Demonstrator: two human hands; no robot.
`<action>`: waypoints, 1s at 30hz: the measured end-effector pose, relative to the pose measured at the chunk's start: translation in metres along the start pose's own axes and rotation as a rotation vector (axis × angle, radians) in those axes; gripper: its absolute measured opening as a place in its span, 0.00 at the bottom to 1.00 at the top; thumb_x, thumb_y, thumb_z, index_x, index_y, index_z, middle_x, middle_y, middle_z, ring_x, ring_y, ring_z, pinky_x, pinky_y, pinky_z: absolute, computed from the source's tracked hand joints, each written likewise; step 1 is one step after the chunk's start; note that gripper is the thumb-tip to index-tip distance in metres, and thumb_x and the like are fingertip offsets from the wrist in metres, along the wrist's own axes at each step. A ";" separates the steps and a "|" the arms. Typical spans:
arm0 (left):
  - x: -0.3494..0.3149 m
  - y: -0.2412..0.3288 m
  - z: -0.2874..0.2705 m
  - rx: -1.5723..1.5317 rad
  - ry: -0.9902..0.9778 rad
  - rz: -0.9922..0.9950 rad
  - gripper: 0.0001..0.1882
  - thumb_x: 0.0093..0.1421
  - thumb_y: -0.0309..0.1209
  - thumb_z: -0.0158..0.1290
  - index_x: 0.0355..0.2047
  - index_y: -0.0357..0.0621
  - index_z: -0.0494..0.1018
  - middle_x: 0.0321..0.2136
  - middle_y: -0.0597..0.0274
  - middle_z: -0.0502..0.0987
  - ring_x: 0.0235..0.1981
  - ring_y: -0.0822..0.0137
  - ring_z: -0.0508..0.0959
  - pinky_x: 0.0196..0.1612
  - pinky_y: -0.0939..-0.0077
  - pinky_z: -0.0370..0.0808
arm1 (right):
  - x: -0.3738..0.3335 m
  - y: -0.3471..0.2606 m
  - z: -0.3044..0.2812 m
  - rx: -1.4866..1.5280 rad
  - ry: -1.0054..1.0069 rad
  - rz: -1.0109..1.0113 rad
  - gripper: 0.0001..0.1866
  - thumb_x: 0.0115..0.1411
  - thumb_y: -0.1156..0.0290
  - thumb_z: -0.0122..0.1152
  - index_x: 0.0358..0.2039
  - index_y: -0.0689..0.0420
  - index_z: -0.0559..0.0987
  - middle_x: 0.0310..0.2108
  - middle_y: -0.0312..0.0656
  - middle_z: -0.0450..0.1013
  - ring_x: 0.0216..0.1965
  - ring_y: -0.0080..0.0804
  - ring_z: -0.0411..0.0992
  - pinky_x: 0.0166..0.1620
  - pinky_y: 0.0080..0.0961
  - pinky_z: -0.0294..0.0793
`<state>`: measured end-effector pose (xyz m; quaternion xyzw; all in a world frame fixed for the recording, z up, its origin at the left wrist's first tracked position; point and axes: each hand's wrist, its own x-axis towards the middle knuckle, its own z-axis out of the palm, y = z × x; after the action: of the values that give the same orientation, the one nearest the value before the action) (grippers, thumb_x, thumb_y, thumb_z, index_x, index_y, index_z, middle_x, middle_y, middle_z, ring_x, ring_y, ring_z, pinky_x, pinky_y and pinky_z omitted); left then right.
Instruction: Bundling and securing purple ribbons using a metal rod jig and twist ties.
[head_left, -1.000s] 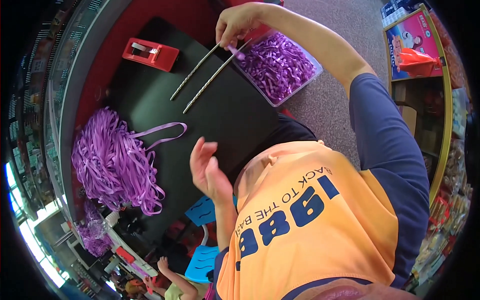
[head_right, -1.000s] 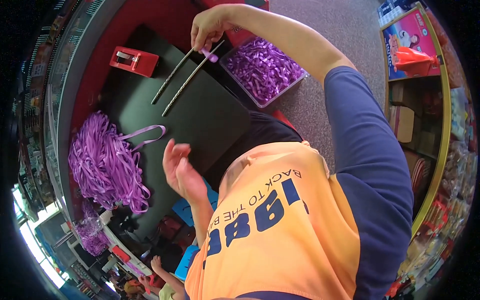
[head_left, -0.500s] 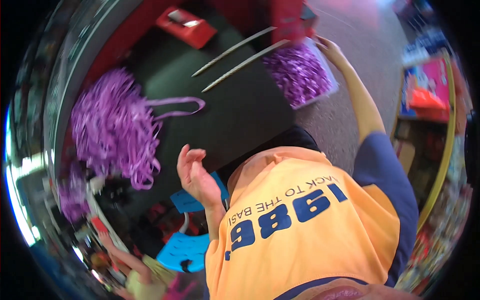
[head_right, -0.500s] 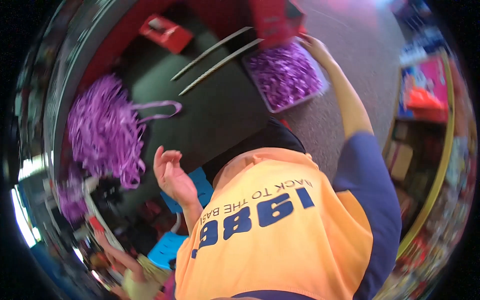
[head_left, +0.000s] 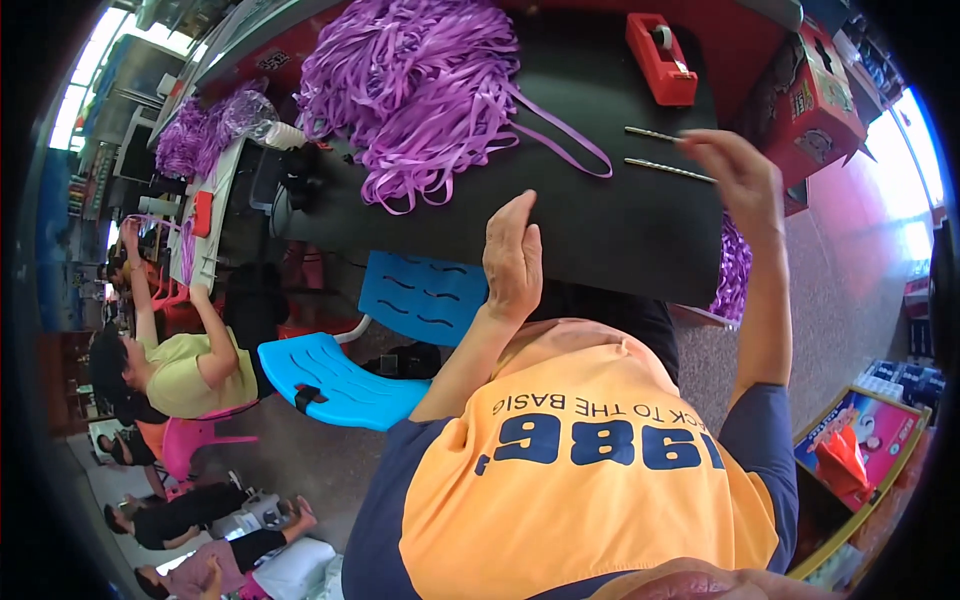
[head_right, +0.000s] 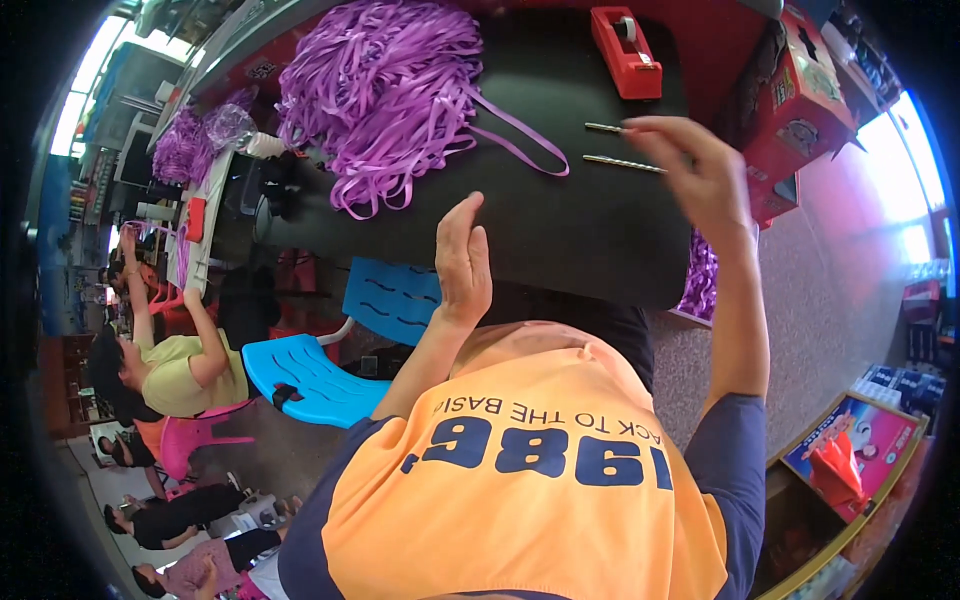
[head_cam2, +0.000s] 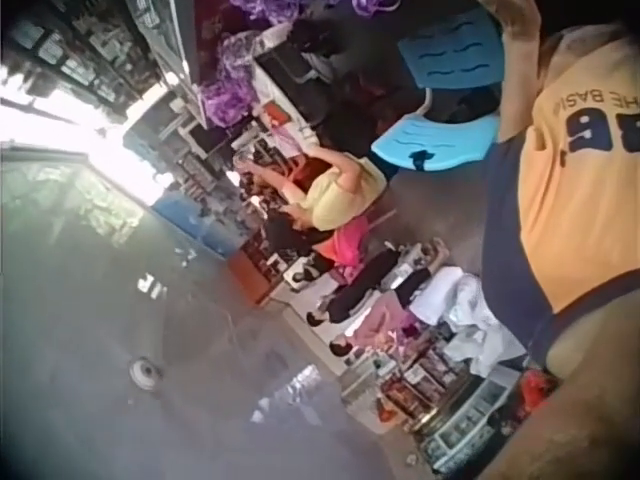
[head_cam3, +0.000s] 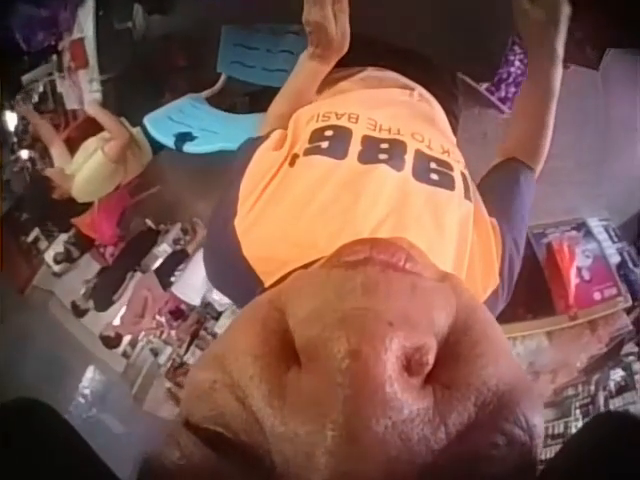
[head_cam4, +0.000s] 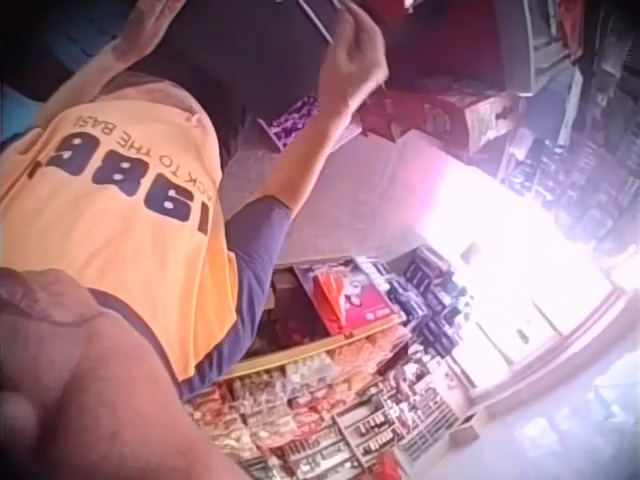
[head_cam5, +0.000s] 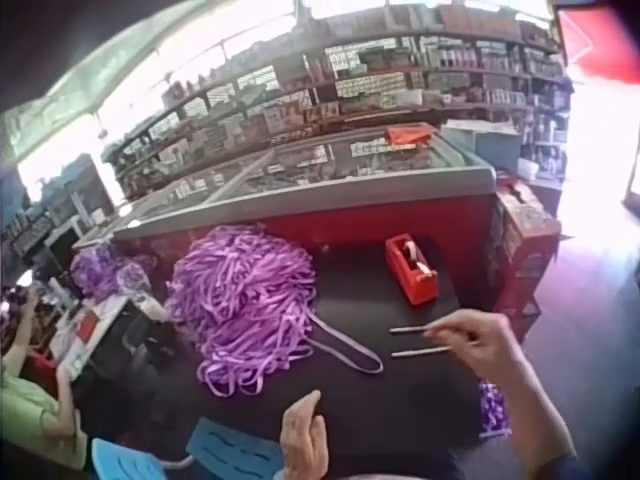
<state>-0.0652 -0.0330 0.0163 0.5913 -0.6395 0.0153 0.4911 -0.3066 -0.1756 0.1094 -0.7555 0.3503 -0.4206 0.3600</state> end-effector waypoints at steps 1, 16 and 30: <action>-0.003 -0.002 0.001 -0.048 0.055 -0.085 0.14 0.64 0.29 0.43 0.47 0.38 0.71 0.44 0.51 0.73 0.47 0.53 0.72 0.51 0.66 0.68 | 0.011 -0.009 0.019 -0.049 -0.171 -0.061 0.13 0.60 0.70 0.56 0.43 0.63 0.78 0.39 0.45 0.76 0.42 0.29 0.75 0.45 0.23 0.73; 0.014 -0.003 -0.010 -0.626 -0.015 -0.645 0.15 0.67 0.35 0.41 0.41 0.36 0.72 0.40 0.54 0.76 0.43 0.61 0.76 0.49 0.72 0.71 | -0.019 -0.037 0.086 -0.050 -0.616 -0.167 0.08 0.54 0.69 0.60 0.31 0.60 0.75 0.31 0.47 0.72 0.32 0.43 0.73 0.36 0.35 0.71; 0.030 -0.004 0.001 -1.640 -0.132 -1.210 0.12 0.66 0.31 0.41 0.42 0.37 0.70 0.33 0.56 0.77 0.37 0.59 0.79 0.42 0.68 0.77 | -0.144 -0.027 0.000 0.054 -0.579 0.113 0.10 0.50 0.76 0.63 0.34 0.62 0.78 0.32 0.42 0.75 0.33 0.33 0.75 0.35 0.24 0.73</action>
<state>-0.0572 -0.0569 0.0333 0.2964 -0.0726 -0.7106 0.6340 -0.3582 -0.0419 0.0769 -0.8136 0.2631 -0.1759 0.4877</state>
